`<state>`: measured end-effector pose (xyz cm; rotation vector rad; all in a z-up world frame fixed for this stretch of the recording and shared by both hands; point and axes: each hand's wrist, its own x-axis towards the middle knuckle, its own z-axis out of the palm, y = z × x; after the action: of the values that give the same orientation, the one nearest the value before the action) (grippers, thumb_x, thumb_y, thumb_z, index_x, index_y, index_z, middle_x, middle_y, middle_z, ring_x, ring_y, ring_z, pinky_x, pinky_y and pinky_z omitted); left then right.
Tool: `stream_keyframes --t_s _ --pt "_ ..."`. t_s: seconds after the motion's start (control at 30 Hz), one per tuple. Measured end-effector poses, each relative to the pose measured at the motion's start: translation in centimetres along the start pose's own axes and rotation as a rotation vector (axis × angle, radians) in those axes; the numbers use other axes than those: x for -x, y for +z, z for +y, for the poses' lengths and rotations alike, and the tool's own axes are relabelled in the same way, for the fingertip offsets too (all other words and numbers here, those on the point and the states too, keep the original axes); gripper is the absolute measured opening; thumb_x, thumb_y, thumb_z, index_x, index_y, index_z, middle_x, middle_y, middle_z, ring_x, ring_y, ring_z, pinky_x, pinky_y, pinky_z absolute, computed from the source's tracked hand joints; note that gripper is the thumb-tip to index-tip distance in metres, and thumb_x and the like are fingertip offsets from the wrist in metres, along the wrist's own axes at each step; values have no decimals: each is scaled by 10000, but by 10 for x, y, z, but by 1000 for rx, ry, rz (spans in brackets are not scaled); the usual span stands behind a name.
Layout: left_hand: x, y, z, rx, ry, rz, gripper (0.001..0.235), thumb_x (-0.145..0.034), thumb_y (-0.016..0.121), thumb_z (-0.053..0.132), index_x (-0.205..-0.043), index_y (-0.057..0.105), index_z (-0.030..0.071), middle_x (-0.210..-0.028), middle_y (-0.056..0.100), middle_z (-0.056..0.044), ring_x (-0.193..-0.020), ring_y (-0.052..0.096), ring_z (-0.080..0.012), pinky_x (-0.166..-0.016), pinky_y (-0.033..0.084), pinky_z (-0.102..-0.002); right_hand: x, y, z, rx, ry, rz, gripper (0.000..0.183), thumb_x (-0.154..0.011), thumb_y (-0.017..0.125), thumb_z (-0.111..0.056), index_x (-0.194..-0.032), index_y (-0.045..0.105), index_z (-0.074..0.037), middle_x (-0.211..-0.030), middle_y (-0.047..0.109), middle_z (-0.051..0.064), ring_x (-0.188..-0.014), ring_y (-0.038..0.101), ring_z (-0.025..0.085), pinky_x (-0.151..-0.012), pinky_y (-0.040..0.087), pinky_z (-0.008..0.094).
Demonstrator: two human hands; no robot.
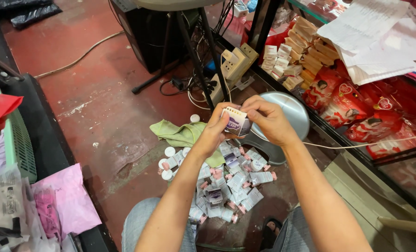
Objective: Sorting and organizing small cosmetic boxes and sachets on the floor and then stacking them on a shelf.
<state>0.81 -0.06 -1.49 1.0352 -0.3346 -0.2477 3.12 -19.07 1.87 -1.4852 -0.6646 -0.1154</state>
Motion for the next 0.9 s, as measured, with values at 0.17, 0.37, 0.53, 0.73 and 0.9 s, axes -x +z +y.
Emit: stream_keyframes --t_s 0.17,0.37,0.53,0.73,0.9 --pt "1 -1 3 -1 44 40 432 -1051 467 471 -1366 464 175 -1246 565 -117 -993 697 -222 -822 643 -422 -4 0 -26 188 -44 -121 189 -980 710 -191 -992 772 -13 -1054 699 144 -979 653 222 -916 492 370" --pt "-2 3 -2 -31 77 75 411 -1057 466 453 -1369 458 185 -1217 584 -93 -962 674 -169 -824 628 -374 -2 -3 -16 221 28 -44 204 -992 702 -183 -1102 741 -16 -1049 717 125 -989 659 186 -899 529 340" --pt "2 18 8 58 89 89 367 -1055 496 405 -1346 442 188 -1465 402 -112 -1043 649 -224 -853 633 -405 -5 -1 -17 307 -113 -13 159 -1013 679 -157 -1025 758 -19 -1043 723 139 -983 692 234 -907 524 348" --pt "5 21 13 153 126 116 353 -1060 502 405 -1321 453 172 -1541 276 -92 -1135 595 -233 -921 611 -425 -5 14 -24 266 -171 -15 205 -914 790 -101 -1067 746 29 -1113 695 175 -1001 672 238 -907 543 357" --pt "1 20 0 169 141 206 321 -1062 479 400 -1287 441 174 -1461 318 -72 -1139 542 -212 -897 602 -393 -3 22 -5 -5 -34 39 141 -949 734 -55 -1015 672 53 -1142 647 177 -1075 617 204 -969 500 353"
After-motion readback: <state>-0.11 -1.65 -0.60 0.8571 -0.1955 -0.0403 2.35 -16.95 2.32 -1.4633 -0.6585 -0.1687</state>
